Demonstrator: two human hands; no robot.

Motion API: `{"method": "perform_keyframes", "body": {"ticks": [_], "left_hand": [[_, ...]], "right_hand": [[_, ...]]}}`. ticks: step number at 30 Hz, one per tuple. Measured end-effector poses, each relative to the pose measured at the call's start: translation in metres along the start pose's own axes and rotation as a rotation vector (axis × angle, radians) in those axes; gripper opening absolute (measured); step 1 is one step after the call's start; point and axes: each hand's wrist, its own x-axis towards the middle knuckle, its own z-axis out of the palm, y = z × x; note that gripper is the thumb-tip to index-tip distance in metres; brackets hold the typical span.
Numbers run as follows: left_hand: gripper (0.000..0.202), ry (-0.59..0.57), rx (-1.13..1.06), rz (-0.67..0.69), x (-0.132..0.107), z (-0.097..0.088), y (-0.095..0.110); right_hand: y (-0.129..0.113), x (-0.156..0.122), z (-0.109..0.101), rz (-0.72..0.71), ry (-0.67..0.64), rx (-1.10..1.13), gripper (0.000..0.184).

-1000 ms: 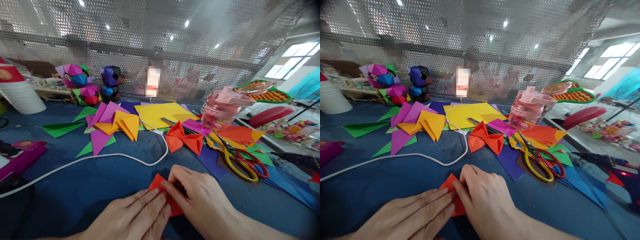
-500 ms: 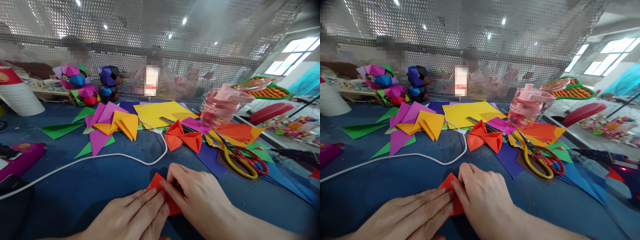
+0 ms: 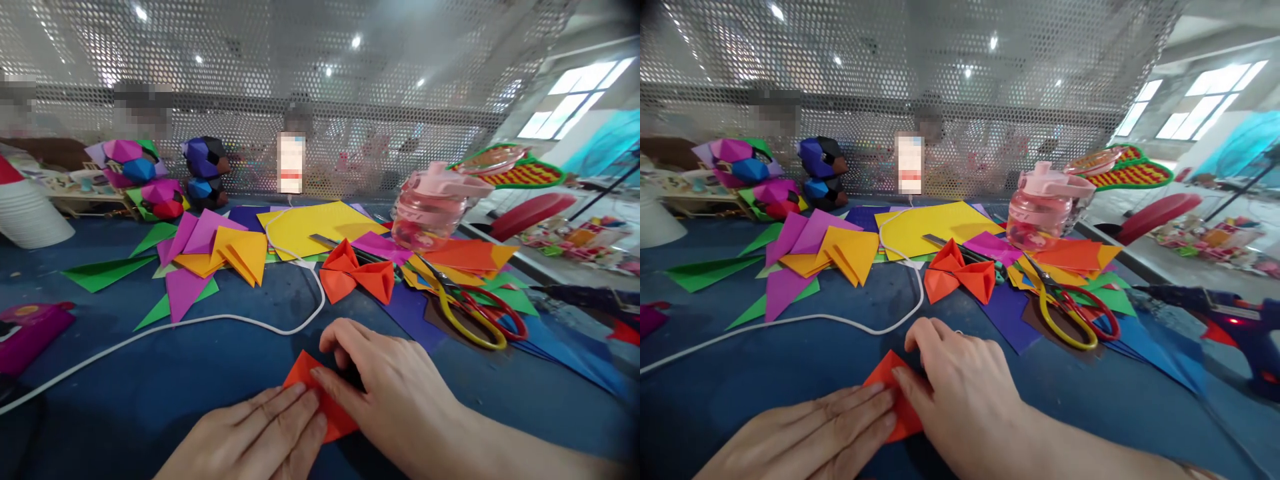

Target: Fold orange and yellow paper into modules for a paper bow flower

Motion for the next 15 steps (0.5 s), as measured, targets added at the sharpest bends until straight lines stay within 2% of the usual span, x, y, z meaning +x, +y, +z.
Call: {"method": "perform_keyframes", "body": {"ticks": [3, 5, 9, 15], "left_hand": [[0.022, 0.004, -0.034, -0.005, -0.005, 0.0, 0.001], [0.027, 0.006, -0.055, -0.011, -0.008, 0.0, 0.001], [0.029, 0.013, -0.062, 0.02, -0.01, 0.0, 0.0], [0.029, 0.049, -0.071, 0.035, -0.004, 0.0, -0.001]], "right_hand": [[0.004, -0.001, 0.0, -0.08, 0.017, 0.056, 0.024], [0.006, 0.0, -0.001, -0.142, -0.008, 0.074, 0.032], [0.007, 0.006, -0.005, -0.202, -0.061, 0.159, 0.023], [0.003, 0.016, -0.008, -0.163, -0.09, 0.283, 0.014]]}}
